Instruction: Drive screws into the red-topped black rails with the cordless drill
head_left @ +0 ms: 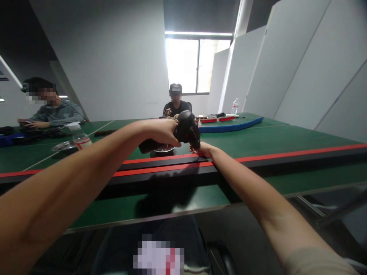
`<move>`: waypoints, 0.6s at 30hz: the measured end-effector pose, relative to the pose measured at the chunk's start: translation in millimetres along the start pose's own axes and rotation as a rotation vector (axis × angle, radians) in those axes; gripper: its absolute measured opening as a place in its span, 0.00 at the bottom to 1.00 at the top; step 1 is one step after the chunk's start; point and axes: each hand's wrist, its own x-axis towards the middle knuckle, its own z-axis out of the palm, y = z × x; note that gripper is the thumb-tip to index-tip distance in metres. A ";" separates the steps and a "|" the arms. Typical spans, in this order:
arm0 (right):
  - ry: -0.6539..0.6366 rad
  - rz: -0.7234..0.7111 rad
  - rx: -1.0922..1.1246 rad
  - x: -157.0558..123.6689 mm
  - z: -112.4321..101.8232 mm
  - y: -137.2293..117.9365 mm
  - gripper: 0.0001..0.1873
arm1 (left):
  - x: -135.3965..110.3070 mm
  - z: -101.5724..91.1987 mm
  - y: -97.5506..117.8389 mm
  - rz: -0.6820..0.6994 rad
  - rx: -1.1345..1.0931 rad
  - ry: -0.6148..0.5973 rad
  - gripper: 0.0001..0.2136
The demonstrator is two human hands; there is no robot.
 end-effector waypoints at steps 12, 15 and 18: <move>0.142 -0.098 -0.420 5.9 11.1 -16.1 0.06 | -110.9 50.7 -142.1 -0.446 -1.101 0.362 0.10; 0.157 -0.182 -0.507 24.8 22.5 -35.5 0.05 | -137.0 50.7 -162.4 -0.452 -1.203 0.474 0.09; 0.180 -0.249 -0.625 44.6 46.3 -58.5 0.06 | -151.4 52.8 -173.0 -0.399 -1.319 0.541 0.07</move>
